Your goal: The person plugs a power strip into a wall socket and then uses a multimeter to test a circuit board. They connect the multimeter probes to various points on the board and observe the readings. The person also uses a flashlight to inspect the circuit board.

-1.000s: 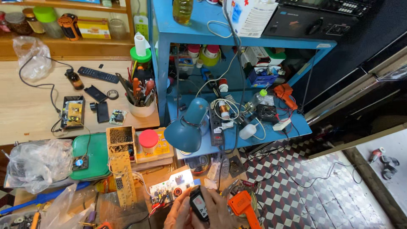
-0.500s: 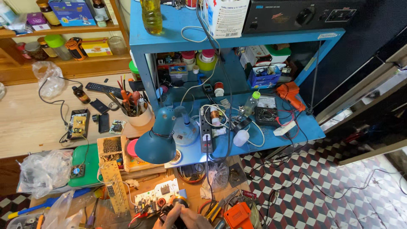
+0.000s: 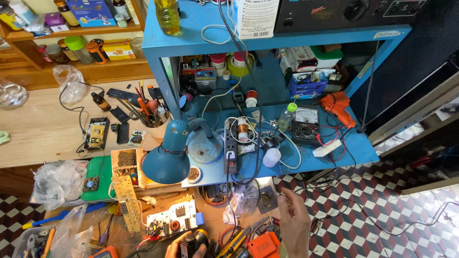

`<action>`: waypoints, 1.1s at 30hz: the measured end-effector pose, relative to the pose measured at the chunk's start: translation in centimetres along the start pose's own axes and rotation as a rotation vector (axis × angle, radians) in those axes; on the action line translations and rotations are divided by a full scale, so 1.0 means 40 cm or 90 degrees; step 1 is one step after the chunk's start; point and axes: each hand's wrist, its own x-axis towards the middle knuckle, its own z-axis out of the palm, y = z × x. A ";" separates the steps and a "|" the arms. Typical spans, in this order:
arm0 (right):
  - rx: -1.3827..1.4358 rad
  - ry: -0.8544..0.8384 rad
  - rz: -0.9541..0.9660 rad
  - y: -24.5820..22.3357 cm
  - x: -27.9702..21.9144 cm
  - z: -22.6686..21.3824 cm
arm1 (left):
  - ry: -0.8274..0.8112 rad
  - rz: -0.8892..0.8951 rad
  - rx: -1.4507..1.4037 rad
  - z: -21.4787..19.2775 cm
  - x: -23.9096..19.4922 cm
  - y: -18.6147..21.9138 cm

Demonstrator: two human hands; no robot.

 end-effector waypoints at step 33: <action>-0.178 -0.032 -0.187 -0.045 0.738 0.108 | -0.215 -0.074 0.260 0.008 0.017 -0.138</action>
